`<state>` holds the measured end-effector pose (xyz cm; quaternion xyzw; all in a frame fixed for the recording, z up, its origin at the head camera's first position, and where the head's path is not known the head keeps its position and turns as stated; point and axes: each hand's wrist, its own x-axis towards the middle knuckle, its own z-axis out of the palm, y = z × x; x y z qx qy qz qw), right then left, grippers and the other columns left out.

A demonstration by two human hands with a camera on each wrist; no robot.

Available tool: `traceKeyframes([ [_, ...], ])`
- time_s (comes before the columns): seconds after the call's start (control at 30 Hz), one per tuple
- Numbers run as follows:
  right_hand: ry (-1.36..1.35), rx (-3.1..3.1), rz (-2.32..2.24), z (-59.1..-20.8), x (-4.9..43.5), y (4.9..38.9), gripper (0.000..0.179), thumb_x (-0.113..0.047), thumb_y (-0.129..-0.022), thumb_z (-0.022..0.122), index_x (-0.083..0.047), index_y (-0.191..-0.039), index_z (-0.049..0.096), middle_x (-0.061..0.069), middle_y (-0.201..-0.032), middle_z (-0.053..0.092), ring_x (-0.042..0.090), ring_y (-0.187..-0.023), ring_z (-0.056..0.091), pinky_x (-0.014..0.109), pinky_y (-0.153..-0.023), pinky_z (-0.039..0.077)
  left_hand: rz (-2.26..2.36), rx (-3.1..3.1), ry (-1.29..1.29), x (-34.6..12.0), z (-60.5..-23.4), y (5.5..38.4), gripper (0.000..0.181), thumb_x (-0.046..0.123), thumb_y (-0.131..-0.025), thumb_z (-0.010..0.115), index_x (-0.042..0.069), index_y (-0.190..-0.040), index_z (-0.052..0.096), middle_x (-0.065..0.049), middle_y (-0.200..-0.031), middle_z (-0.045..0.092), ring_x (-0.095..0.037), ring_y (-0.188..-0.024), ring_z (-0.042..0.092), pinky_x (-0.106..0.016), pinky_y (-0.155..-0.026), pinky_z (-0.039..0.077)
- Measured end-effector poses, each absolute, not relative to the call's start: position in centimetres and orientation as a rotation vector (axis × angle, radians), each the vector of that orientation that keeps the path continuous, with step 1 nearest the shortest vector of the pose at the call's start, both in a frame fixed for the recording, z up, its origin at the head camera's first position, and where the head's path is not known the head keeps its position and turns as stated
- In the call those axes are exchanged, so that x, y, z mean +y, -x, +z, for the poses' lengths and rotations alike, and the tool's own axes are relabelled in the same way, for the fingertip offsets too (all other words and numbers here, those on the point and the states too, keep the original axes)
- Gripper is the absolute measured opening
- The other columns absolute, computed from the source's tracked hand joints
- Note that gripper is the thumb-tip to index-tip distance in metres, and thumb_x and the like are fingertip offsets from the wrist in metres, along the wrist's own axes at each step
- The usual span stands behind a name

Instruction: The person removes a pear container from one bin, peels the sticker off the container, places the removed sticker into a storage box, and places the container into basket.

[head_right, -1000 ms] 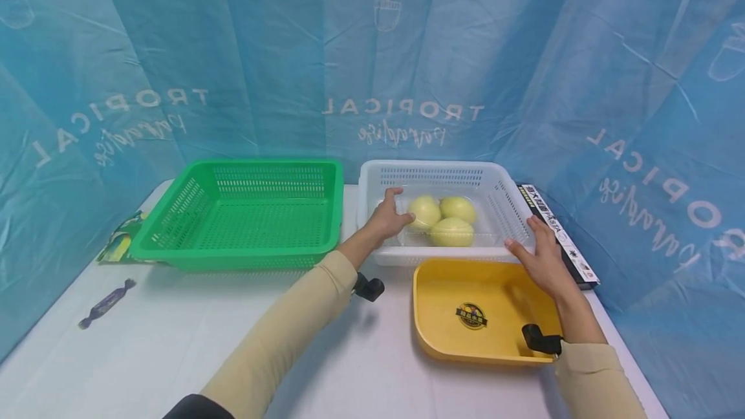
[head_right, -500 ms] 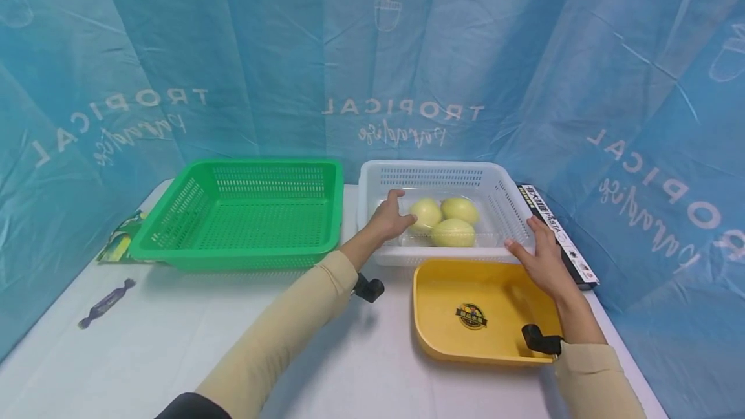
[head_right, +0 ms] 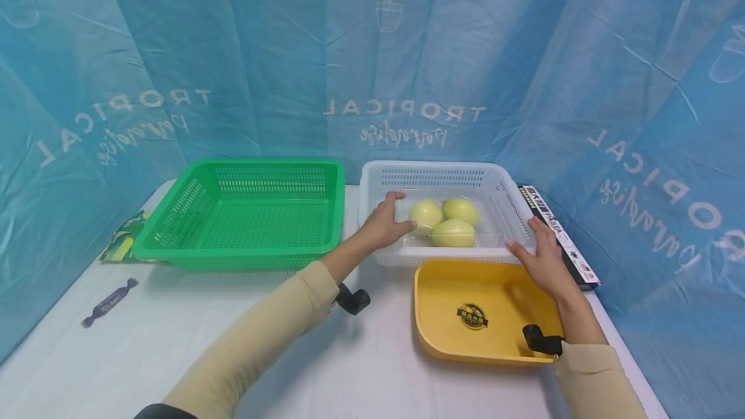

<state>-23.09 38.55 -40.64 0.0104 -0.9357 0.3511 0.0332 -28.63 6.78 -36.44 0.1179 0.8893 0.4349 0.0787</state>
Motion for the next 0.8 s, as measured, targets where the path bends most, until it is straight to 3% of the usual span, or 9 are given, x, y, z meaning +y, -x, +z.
traceKeyframes([
  [0.4, -0.057, -2.857, 1.078, -40.8, 38.8, 22.9, 0.081, -0.041, -0.098, 0.046, 0.001, -0.15, 0.0, 0.033, -0.153, -0.008, 0.06, -0.128, 0.018, 0.077, -0.099, 0.016, 1.372, 2.595, -0.498, 4.9, -36.3, 26.3, 0.066, 0.028, -0.09, 0.062, 0.018, -0.145, 0.028, -0.013, -0.145, 0.04, -0.029, -0.131, 0.044, -0.047, -0.104, 0.043],
  [0.8, -0.048, -2.864, 1.053, -40.9, 38.8, 23.0, 0.081, -0.042, -0.097, 0.047, 0.0, -0.15, 0.003, 0.031, -0.154, -0.006, 0.06, -0.13, 0.017, 0.078, -0.098, 0.017, 1.515, 2.499, -0.584, 2.8, -36.1, 24.6, 0.065, 0.026, -0.09, 0.063, 0.016, -0.145, 0.03, -0.013, -0.153, 0.03, -0.031, -0.141, 0.032, -0.051, -0.109, 0.037],
])
